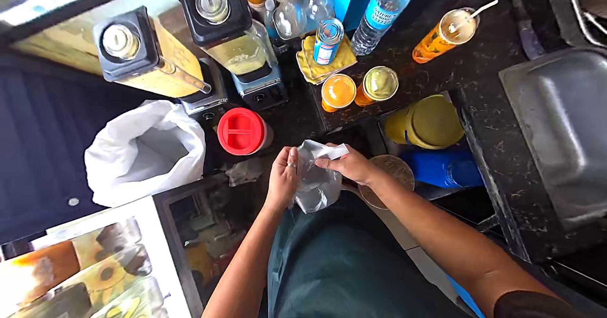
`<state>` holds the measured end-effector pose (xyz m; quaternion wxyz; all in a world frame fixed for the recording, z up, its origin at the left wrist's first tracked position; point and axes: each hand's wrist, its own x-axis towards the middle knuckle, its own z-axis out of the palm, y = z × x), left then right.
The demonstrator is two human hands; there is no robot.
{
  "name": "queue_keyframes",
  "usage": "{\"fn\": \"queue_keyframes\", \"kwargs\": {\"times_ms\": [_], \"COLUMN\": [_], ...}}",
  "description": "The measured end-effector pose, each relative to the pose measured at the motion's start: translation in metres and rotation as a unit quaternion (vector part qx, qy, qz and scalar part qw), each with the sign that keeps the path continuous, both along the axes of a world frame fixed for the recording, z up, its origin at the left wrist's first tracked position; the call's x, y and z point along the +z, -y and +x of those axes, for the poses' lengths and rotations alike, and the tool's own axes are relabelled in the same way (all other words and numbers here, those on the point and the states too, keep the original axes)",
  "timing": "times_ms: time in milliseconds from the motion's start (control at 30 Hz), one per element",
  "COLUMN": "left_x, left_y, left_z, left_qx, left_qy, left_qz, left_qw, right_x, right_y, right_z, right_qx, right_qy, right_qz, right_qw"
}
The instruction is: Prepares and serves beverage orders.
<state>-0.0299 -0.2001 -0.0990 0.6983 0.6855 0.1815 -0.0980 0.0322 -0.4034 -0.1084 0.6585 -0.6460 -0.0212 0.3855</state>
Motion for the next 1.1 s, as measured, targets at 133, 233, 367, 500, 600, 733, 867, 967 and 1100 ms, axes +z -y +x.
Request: {"fn": "queue_keyframes", "kwargs": {"times_ms": [133,233,367,500,600,733,867,967,1100], "left_x": [-0.002,-0.005,-0.018,0.001,0.002,-0.02,-0.023,-0.023,-0.028], "left_y": [-0.004,-0.013,-0.019,-0.012,0.015,0.01,-0.004,-0.011,-0.003], "left_z": [0.012,0.033,0.059,0.064,0.056,0.057,0.061,0.071,0.069], "left_qx": [-0.039,-0.048,-0.106,-0.14,-0.204,-0.139,-0.066,0.007,-0.129], "left_qy": [0.019,0.011,0.011,0.074,-0.034,-0.076,-0.09,-0.148,-0.123], "left_qz": [0.056,0.09,0.333,0.406,0.206,0.039,-0.057,-0.189,-0.055], "left_qw": [0.998,0.995,0.937,0.9,0.957,0.987,0.992,0.971,0.982], "right_x": [0.003,-0.006,-0.026,-0.035,-0.025,-0.02,-0.03,-0.038,-0.034], "right_y": [0.013,0.021,0.017,0.012,-0.008,-0.023,-0.014,-0.017,-0.029], "right_z": [0.017,0.021,0.018,0.019,0.014,0.02,0.017,0.013,0.013], "right_qx": [-0.005,0.012,-0.118,-0.225,-0.253,-0.218,-0.2,-0.212,-0.244], "right_qy": [-0.108,-0.133,-0.144,-0.176,-0.291,-0.367,-0.314,-0.23,-0.173], "right_qz": [0.027,0.016,-0.042,-0.015,0.073,0.145,0.102,0.006,0.013], "right_qw": [0.994,0.991,0.982,0.958,0.92,0.892,0.922,0.95,0.954]}}
